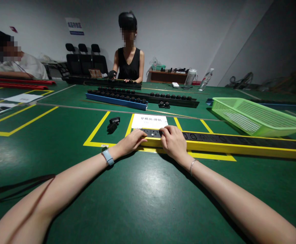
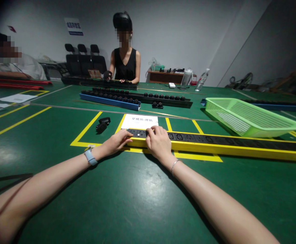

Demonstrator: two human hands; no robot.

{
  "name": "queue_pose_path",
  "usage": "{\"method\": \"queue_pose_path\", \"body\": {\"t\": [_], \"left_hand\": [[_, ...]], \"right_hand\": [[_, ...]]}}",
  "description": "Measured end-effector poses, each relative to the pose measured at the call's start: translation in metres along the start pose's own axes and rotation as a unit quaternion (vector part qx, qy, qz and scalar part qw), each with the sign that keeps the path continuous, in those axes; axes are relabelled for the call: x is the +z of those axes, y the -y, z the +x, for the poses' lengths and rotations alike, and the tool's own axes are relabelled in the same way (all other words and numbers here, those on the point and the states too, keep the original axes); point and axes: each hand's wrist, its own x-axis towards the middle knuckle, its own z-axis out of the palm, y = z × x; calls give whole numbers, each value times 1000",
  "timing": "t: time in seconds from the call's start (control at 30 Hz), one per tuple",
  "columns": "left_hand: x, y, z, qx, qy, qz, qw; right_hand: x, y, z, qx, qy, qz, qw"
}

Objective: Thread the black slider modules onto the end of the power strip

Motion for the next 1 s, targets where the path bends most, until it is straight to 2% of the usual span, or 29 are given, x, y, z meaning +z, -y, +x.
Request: {"method": "queue_pose_path", "body": {"t": [0.53,0.73,0.87,1.0], "left_hand": [[3,-3,3,7,25,-17,1000],[0,-5,4,3,9,16,1000],[4,-3,3,-52,-31,-15,998],[4,0,4,-136,-3,-40,990]], "right_hand": [[2,1,0,2,7,23,1000],[0,-2,-1,-13,-2,18,1000],[-4,3,-1,-40,-14,33,999],[-3,16,2,-121,-5,83,989]]}}
